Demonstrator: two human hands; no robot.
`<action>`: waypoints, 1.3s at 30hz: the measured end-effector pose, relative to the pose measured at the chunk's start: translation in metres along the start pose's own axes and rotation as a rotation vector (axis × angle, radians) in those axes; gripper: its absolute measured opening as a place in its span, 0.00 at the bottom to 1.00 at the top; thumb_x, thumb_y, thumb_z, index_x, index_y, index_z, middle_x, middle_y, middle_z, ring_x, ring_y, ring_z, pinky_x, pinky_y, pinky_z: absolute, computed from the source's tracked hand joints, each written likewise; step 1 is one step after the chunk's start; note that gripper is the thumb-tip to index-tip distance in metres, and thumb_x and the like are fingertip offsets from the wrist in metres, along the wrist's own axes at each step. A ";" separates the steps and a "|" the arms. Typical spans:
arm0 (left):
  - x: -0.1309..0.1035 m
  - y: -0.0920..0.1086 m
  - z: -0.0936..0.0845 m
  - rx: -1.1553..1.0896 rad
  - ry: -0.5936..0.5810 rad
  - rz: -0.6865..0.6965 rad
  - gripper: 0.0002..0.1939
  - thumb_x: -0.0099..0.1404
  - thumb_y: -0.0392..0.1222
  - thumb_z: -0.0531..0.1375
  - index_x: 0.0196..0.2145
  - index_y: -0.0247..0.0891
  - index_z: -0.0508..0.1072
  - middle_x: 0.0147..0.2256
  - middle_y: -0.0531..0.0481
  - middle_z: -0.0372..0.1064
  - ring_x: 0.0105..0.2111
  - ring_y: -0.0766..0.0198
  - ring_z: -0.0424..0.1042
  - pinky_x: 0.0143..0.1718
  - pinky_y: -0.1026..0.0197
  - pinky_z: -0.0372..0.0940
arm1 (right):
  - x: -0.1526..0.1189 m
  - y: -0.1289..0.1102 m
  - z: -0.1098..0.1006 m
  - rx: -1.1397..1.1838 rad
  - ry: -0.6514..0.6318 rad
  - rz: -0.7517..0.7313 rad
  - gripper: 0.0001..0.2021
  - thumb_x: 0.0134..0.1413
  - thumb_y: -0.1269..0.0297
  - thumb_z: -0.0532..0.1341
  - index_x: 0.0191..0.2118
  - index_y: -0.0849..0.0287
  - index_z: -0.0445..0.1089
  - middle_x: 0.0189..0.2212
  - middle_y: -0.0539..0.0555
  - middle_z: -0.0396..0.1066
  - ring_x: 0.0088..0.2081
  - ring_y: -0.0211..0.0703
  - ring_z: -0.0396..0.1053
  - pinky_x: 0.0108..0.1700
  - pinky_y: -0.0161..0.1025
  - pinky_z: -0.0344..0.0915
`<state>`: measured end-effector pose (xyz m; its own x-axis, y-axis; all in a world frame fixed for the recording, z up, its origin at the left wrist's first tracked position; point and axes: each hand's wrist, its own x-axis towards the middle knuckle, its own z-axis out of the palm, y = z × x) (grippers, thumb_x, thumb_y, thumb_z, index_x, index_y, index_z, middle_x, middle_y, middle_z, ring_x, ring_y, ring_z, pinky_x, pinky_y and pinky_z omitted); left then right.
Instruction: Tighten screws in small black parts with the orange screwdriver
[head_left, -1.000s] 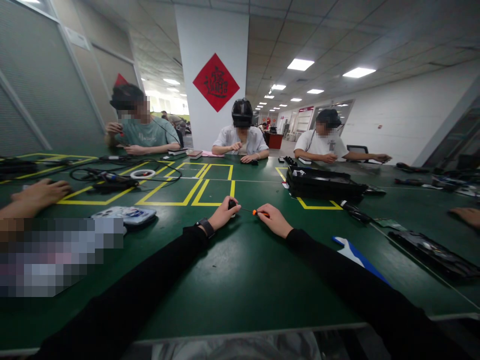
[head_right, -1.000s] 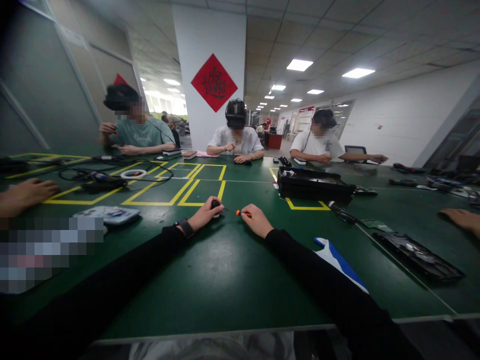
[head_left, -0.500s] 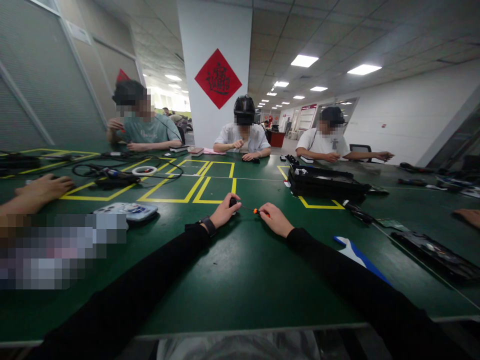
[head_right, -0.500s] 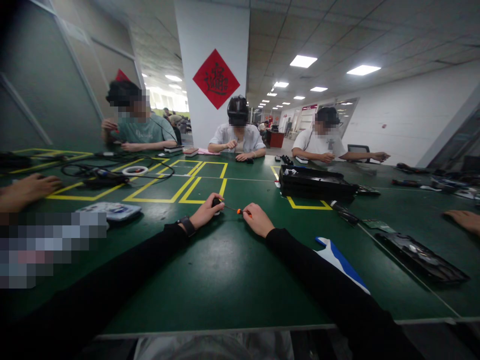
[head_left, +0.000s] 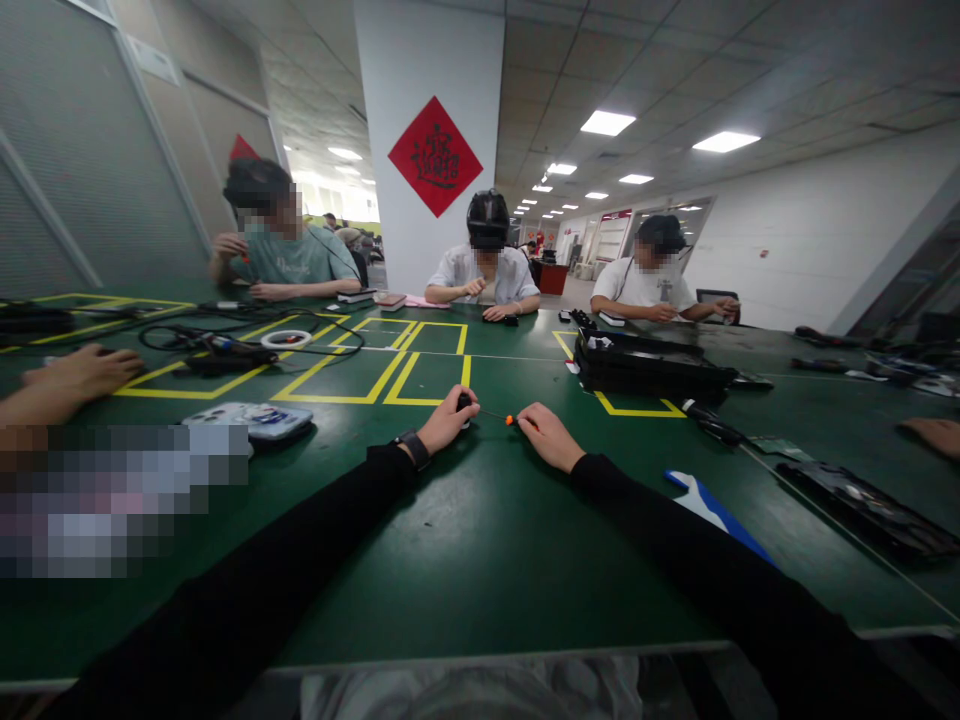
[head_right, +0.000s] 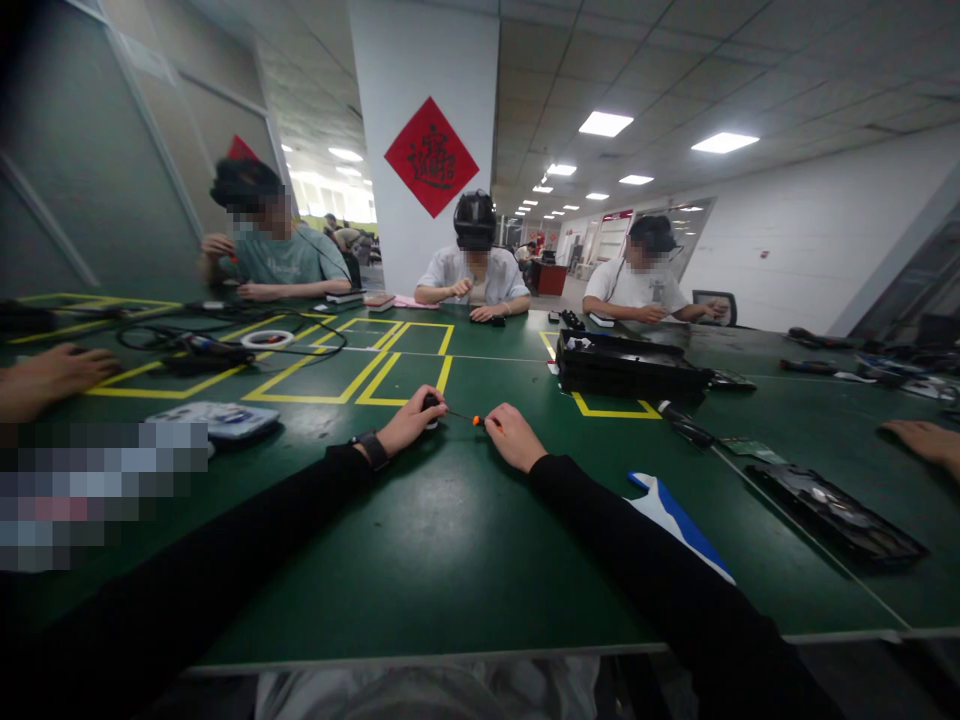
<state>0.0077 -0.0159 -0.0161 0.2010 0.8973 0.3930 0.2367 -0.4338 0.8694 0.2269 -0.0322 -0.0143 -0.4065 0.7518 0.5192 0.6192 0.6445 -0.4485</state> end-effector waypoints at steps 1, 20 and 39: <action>0.000 0.000 0.000 -0.006 0.004 -0.005 0.10 0.54 0.43 0.54 0.35 0.39 0.63 0.29 0.54 0.62 0.29 0.68 0.62 0.33 0.64 0.59 | 0.000 0.000 0.000 -0.004 0.002 -0.007 0.09 0.55 0.67 0.49 0.30 0.61 0.65 0.32 0.54 0.63 0.36 0.38 0.60 0.42 0.38 0.57; 0.003 -0.004 0.000 -0.138 -0.023 -0.033 0.09 0.54 0.41 0.55 0.34 0.38 0.62 0.34 0.52 0.65 0.31 0.69 0.66 0.36 0.62 0.60 | 0.001 0.003 0.000 -0.048 -0.029 0.005 0.07 0.53 0.67 0.52 0.32 0.61 0.65 0.32 0.53 0.64 0.36 0.39 0.59 0.41 0.38 0.56; 0.003 -0.004 0.000 -0.025 -0.061 0.014 0.11 0.56 0.46 0.55 0.35 0.38 0.61 0.30 0.54 0.64 0.30 0.68 0.66 0.34 0.63 0.60 | 0.001 0.006 0.001 -0.045 -0.030 0.051 0.10 0.55 0.65 0.50 0.32 0.61 0.67 0.31 0.54 0.65 0.36 0.39 0.60 0.42 0.37 0.56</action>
<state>0.0071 -0.0119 -0.0183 0.2620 0.8842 0.3866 0.2095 -0.4432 0.8716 0.2294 -0.0273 -0.0175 -0.3929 0.7877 0.4744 0.6691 0.5988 -0.4402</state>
